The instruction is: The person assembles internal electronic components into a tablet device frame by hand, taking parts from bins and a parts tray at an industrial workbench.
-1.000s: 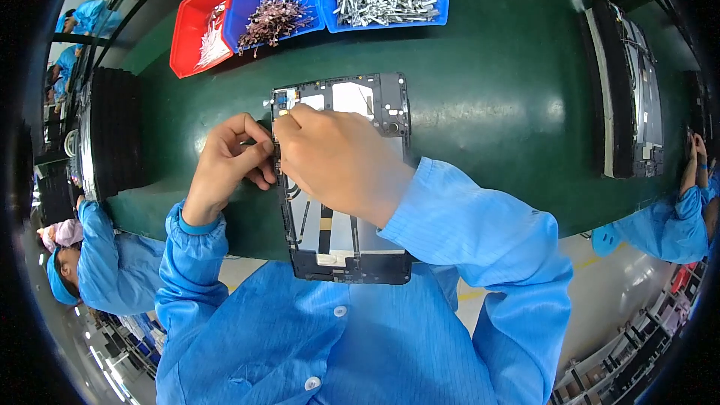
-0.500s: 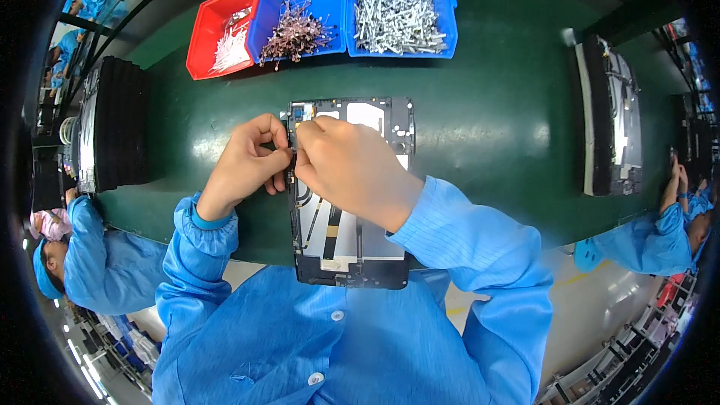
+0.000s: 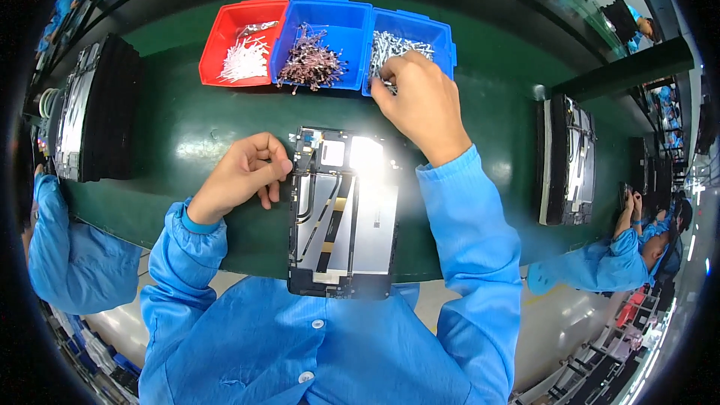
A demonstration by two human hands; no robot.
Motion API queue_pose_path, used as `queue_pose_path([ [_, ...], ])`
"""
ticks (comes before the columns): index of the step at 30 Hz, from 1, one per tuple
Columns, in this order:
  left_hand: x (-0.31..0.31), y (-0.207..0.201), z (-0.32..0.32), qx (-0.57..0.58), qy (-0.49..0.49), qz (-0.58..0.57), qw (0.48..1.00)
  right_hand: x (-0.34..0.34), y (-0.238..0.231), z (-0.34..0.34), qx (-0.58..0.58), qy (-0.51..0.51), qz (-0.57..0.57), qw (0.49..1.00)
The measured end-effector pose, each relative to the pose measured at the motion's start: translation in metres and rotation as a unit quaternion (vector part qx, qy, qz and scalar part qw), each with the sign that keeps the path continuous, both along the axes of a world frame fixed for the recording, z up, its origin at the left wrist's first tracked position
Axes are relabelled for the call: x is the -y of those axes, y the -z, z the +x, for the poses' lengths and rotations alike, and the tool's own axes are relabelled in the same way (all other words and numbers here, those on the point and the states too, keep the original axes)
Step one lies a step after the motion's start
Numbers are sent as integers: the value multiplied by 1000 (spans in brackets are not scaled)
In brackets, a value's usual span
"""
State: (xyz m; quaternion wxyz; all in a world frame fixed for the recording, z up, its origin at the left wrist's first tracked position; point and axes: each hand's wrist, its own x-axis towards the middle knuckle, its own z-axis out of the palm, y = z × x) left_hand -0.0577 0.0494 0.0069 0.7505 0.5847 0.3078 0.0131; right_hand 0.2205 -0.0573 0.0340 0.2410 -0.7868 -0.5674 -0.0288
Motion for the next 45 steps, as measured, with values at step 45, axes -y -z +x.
queue_pose_path([
  [45,38,-5,5,141,-81,80,983,55,13,-104,-624,-54,49,778],
])
